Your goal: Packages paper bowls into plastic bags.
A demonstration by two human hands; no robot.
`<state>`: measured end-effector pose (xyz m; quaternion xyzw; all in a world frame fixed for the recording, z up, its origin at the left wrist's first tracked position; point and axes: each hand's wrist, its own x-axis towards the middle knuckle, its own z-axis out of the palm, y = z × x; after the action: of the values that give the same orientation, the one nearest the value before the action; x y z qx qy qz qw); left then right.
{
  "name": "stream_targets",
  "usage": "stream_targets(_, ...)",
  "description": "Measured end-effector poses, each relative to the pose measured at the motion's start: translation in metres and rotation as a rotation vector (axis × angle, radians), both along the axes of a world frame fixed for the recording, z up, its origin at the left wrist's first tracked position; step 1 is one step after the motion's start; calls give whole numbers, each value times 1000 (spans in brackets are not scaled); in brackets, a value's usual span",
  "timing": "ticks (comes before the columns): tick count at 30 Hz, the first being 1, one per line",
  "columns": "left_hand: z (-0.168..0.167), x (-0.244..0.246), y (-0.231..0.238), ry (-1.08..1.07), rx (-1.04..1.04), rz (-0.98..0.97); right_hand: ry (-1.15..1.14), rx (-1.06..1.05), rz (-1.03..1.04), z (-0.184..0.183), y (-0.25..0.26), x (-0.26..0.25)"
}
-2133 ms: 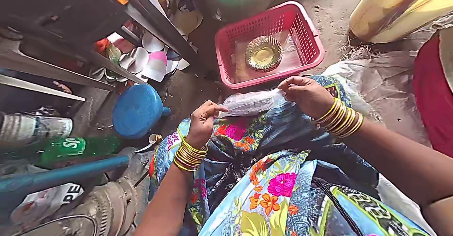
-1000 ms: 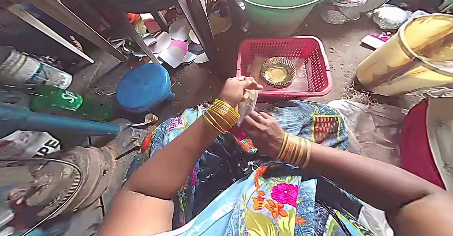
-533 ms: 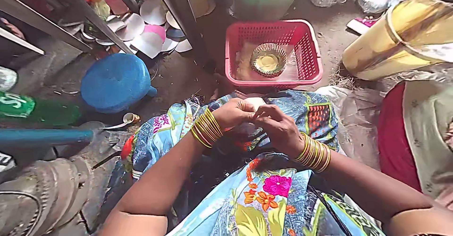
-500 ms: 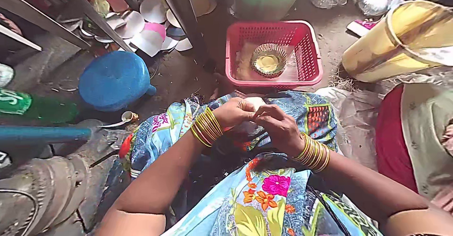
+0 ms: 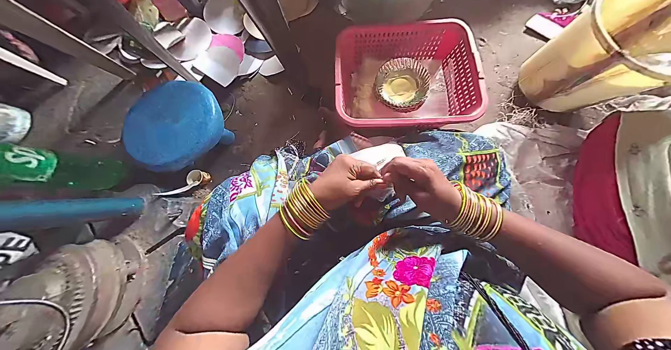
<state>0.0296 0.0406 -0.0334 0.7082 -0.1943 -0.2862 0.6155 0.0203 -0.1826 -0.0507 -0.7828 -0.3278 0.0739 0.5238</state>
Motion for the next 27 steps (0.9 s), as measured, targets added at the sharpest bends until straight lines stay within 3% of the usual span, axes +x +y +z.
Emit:
stream_targets(4,-13,-16,-17,-505,100,232,241,-32,-101,13,4,10)
stream_targets(10,-24,-23,-40,-911,299,526,64,-123,-193,18,10,22)
stream_targets(13,-31,-24,-45,-1073,408,601,96,-191,-233,25,15,23)
stream_targets(17,-46,-20,-41,-1144,382,594,267,-255,-249,20,17,30)
stream_targets(23,-51,-18,-36,-1403,429,488,627,-165,-253,29,18,39)
stream_targets(25,-47,-17,-32,-1312,401,487,585,-86,-218,31,15,36)
stream_targets(27,-42,-17,-28,-1027,254,523,353,-149,-156,32,11,27)
